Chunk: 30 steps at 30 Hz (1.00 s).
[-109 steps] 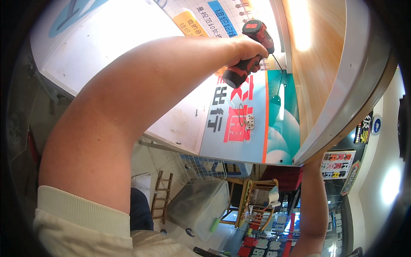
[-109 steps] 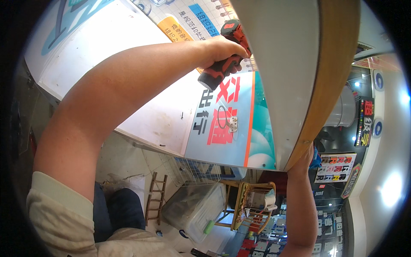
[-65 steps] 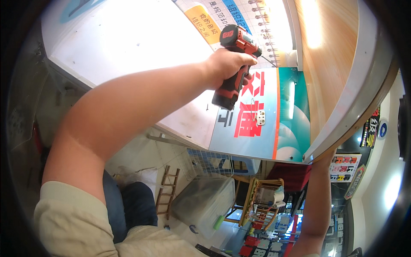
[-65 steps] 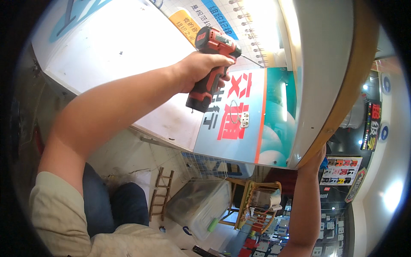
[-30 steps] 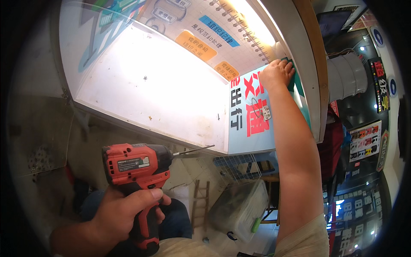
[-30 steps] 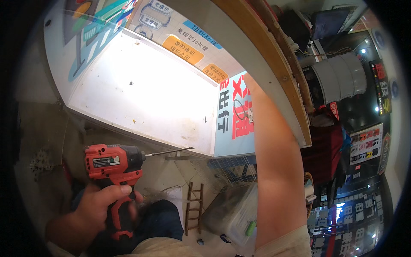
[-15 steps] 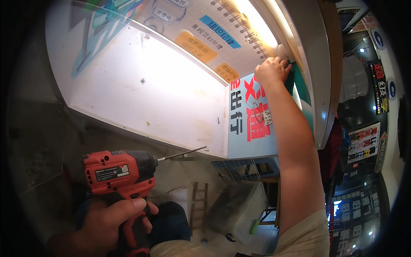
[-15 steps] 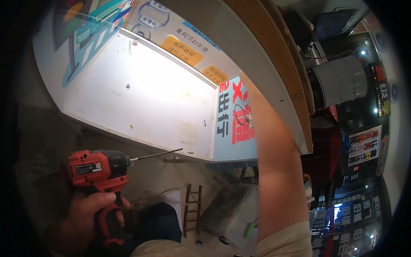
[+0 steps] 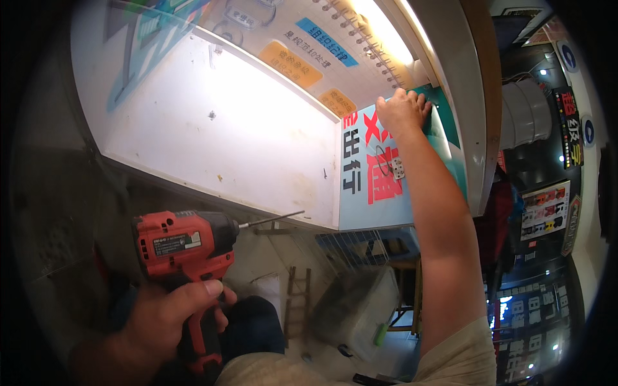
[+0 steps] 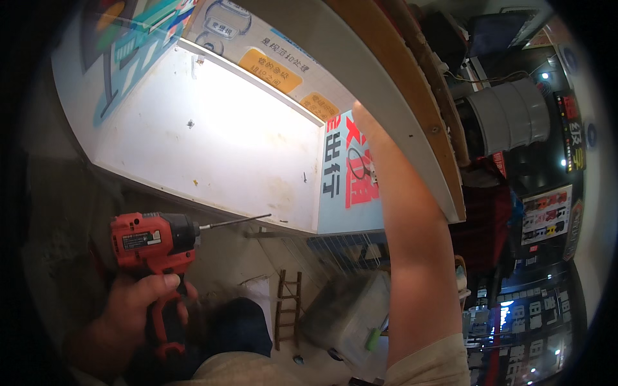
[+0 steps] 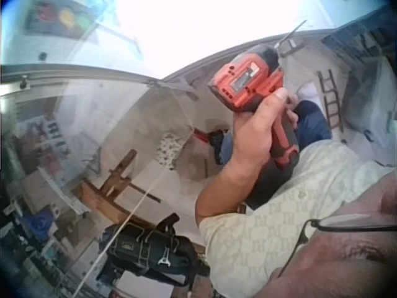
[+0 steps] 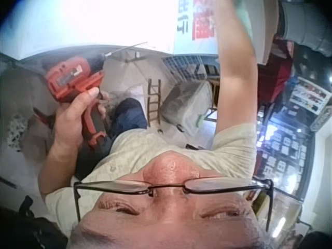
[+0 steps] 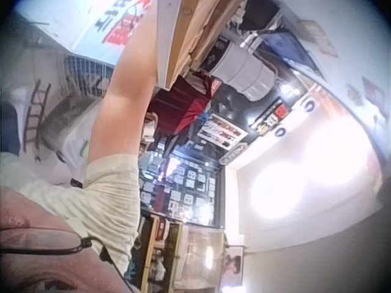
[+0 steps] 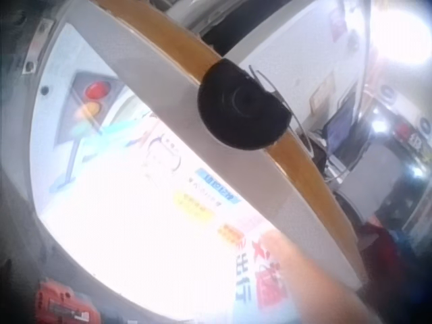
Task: The person uses a cordless drill to drive screws into a wooden board, then positions a long stick with a metal ring across the board and secures it. The person remains seated on the floor throughout the task.
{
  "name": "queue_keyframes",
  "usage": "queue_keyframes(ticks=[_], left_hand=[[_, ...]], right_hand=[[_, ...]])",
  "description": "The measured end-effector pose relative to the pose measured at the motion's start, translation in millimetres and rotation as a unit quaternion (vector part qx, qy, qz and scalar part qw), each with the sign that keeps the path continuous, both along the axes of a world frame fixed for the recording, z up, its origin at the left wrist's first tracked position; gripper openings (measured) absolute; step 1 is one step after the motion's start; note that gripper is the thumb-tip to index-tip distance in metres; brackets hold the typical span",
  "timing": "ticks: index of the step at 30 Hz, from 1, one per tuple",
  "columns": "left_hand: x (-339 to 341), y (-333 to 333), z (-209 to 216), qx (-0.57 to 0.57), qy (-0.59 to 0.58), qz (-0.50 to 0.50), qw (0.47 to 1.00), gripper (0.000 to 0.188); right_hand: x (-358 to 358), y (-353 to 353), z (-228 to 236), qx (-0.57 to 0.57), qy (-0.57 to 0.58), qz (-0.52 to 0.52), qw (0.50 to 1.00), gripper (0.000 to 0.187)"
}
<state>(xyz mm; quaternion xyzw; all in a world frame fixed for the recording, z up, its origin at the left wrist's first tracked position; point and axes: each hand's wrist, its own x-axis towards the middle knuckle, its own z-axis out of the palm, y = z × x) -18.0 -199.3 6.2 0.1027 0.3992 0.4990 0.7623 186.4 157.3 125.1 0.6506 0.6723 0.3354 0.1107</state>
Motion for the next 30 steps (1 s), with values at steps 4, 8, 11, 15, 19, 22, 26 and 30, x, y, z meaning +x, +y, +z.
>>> queue_keyframes(ticks=[4,8,11,15,19,22,26,30], left_hand=[[5.6,9.4,-0.7,0.037,0.014,0.011,0.999,0.041],[16.4,30.8,3.9,0.095,-0.023,0.050,0.994,0.041],[25.5,63.7,4.6,0.172,-0.098,0.090,0.976,0.040],[32.3,137.6,5.7,0.256,-0.157,0.070,0.951,0.039],[43.6,208.9,12.0,0.228,-0.175,0.061,0.956,0.028],[53.4,252.9,11.1,0.255,-0.184,0.059,0.947,0.025],[67.9,298.6,10.6,0.288,-0.223,0.028,0.931,0.027],[84.7,342.0,36.8,0.281,-0.219,0.048,0.933,0.020]], right_hand=[[-6.3,-38.9,-2.9,-0.072,0.227,0.116,0.964,0.056],[39.5,-139.2,-1.6,-0.178,0.196,0.402,0.876,0.041],[71.2,-203.2,34.2,-0.136,0.196,0.525,0.817,0.031],[85.6,-215.9,111.6,0.005,0.061,0.626,0.778,0.038],[79.3,-165.3,137.6,-0.033,0.121,0.547,0.828,0.051],[80.4,-134.2,136.4,-0.103,0.201,0.488,0.843,0.063],[97.1,-121.5,134.0,-0.151,0.349,0.392,0.837,0.076],[116.8,-121.2,135.5,-0.151,0.423,0.373,0.812,0.073]])
